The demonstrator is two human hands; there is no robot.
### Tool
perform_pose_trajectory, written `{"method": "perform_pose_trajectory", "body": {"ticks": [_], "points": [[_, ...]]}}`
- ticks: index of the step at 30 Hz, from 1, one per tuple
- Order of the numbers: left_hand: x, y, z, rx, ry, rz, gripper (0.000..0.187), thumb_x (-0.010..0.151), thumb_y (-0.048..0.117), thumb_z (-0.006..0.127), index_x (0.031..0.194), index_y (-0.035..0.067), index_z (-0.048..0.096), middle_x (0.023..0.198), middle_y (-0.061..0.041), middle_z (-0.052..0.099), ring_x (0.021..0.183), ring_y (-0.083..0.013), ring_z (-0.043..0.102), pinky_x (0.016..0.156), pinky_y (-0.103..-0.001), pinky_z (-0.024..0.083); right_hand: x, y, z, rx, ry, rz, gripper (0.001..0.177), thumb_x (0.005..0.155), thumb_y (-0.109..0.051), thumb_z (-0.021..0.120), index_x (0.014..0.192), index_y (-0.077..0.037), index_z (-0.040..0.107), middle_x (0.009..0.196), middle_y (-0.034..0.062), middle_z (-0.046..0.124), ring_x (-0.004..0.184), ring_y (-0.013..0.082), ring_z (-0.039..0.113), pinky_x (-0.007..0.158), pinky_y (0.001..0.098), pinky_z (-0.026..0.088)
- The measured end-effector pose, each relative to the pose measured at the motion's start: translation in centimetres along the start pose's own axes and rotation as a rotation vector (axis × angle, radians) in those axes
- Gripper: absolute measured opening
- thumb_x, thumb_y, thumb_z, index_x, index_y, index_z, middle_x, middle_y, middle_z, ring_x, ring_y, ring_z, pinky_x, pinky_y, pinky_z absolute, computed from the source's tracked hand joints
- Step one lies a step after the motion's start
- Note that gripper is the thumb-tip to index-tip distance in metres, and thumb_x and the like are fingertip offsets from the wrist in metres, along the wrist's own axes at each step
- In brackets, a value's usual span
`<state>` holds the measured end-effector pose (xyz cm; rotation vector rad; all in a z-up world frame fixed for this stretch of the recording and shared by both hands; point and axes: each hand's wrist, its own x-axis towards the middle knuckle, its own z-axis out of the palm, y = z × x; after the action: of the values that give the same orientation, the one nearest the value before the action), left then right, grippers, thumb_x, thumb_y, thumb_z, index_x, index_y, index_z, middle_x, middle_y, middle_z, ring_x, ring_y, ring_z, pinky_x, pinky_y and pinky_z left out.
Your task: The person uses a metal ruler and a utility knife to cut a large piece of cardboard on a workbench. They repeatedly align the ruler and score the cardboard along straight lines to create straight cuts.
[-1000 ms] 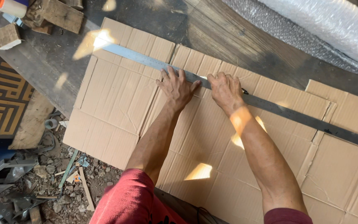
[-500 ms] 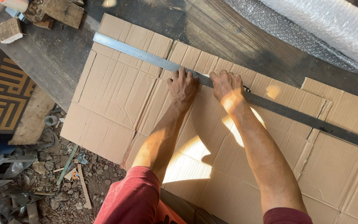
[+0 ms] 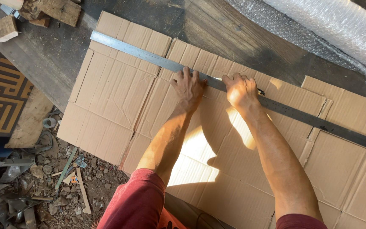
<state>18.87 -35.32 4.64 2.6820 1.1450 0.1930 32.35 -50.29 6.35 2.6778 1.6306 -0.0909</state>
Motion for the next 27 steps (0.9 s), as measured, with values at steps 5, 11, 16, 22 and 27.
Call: {"method": "perform_pose_trajectory", "body": {"ticks": [5,11,16,22,27], "points": [[-0.4,0.7,-1.4,0.042,-0.035,0.031,0.036,0.090,0.047,0.071,0.098,0.012,0.062,0.107,-0.007,0.044,0.104,-0.0345,0.054,0.074,-0.052,0.044,-1.7,1.4,-1.1,-0.047,0.069,-0.057,0.027,0.102,-0.021,0.045,0.109,-0.026,0.071,0.083,0.0091,0.063,0.076,0.0334,0.073,0.067,0.0443,0.054],[-0.5,1.5,1.1,0.112,0.057,0.179,0.022,0.090,0.032,0.071,0.087,0.012,0.063,0.100,-0.006,0.046,0.092,-0.0331,0.057,0.069,-0.045,0.038,-2.6,2.5,-0.6,-0.072,0.131,-0.075,0.025,0.099,-0.020,0.051,0.098,-0.023,0.076,0.075,0.0110,0.062,0.070,0.0348,0.072,0.062,0.0455,0.055],[-0.8,3.1,2.0,0.135,-0.066,0.222,0.016,0.090,0.024,0.065,0.093,0.009,0.066,0.102,-0.012,0.053,0.100,-0.0397,0.064,0.067,-0.044,0.046,-2.7,2.3,-0.4,-0.062,0.154,-0.079,0.025,0.098,-0.021,0.051,0.093,-0.021,0.076,0.073,0.0107,0.062,0.067,0.0349,0.071,0.059,0.0468,0.055],[-1.5,5.4,-3.4,0.030,-0.578,0.098,0.107,0.061,0.054,0.093,0.152,0.025,0.045,0.157,-0.037,0.025,0.145,-0.0624,0.031,0.095,-0.069,0.046,-2.9,2.1,-0.7,-0.050,0.203,-0.093,0.027,0.102,-0.021,0.052,0.090,-0.018,0.076,0.069,0.0113,0.059,0.064,0.0357,0.069,0.057,0.0463,0.054],[-2.0,7.1,-6.1,0.214,-0.629,0.077,0.109,0.070,0.081,0.074,0.157,0.024,0.042,0.159,-0.034,0.028,0.151,-0.0511,0.026,0.100,-0.073,0.040,-3.6,2.7,-1.4,-0.035,0.054,-0.017,0.026,0.102,-0.017,0.050,0.099,-0.022,0.075,0.076,0.0120,0.060,0.076,0.0388,0.071,0.066,0.0500,0.054]]}}
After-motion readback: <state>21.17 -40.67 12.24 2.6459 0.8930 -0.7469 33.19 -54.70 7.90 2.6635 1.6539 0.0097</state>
